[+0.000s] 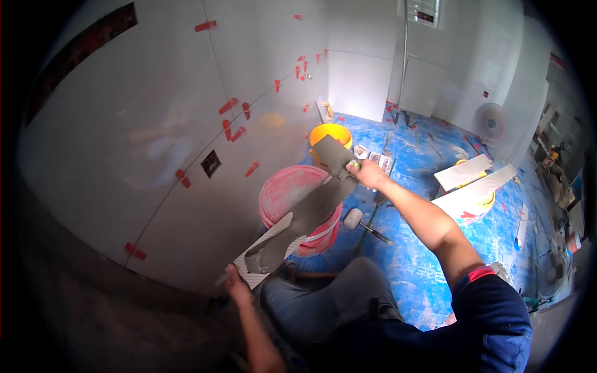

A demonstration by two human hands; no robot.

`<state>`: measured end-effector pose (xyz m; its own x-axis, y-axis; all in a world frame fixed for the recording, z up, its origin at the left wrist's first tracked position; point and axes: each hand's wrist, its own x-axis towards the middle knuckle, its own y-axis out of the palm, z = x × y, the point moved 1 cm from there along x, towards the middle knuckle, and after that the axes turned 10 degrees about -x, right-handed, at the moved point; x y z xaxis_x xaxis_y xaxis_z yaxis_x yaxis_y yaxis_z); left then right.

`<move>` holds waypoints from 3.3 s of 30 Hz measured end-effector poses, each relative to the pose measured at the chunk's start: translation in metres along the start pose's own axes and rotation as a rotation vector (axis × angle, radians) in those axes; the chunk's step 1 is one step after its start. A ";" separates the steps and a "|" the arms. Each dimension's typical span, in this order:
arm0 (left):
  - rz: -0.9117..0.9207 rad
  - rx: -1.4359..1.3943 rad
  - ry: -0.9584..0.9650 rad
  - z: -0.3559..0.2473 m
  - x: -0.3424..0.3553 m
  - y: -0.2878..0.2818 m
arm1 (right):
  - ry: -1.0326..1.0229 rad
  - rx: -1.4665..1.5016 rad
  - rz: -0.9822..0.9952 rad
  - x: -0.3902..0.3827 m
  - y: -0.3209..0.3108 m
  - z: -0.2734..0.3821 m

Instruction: The person tests a tile against a wall corner, trims the tile using an angle grinder, and applies mortar onto the tile with a trowel.

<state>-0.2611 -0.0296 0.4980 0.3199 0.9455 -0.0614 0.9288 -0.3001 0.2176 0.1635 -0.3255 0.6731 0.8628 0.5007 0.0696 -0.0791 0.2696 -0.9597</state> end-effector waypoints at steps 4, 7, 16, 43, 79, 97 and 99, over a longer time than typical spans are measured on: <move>-0.053 -0.040 0.074 -0.026 -0.010 0.021 | 0.321 0.863 0.335 0.007 -0.024 -0.031; -0.113 -0.061 0.112 -0.040 -0.016 0.025 | 0.394 0.982 0.437 0.000 -0.029 -0.022; -0.064 -0.072 0.225 -0.076 -0.046 0.084 | 0.295 0.970 0.378 -0.005 0.037 0.014; 0.001 -0.265 -0.322 -0.019 -0.016 0.082 | 0.370 1.220 0.011 -0.051 0.130 -0.081; 0.005 -0.321 -0.461 0.010 -0.019 0.037 | 0.269 0.012 0.037 -0.060 0.003 -0.103; -0.044 -0.353 -0.316 0.001 -0.026 0.056 | 0.307 0.031 0.076 0.026 0.024 -0.115; -0.034 -0.371 -0.328 0.015 -0.025 0.040 | 0.276 -0.005 0.039 0.021 0.030 -0.125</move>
<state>-0.2292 -0.0671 0.4936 0.3880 0.8463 -0.3650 0.8296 -0.1482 0.5383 0.2412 -0.4097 0.6122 0.9626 0.2675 -0.0432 -0.1128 0.2507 -0.9615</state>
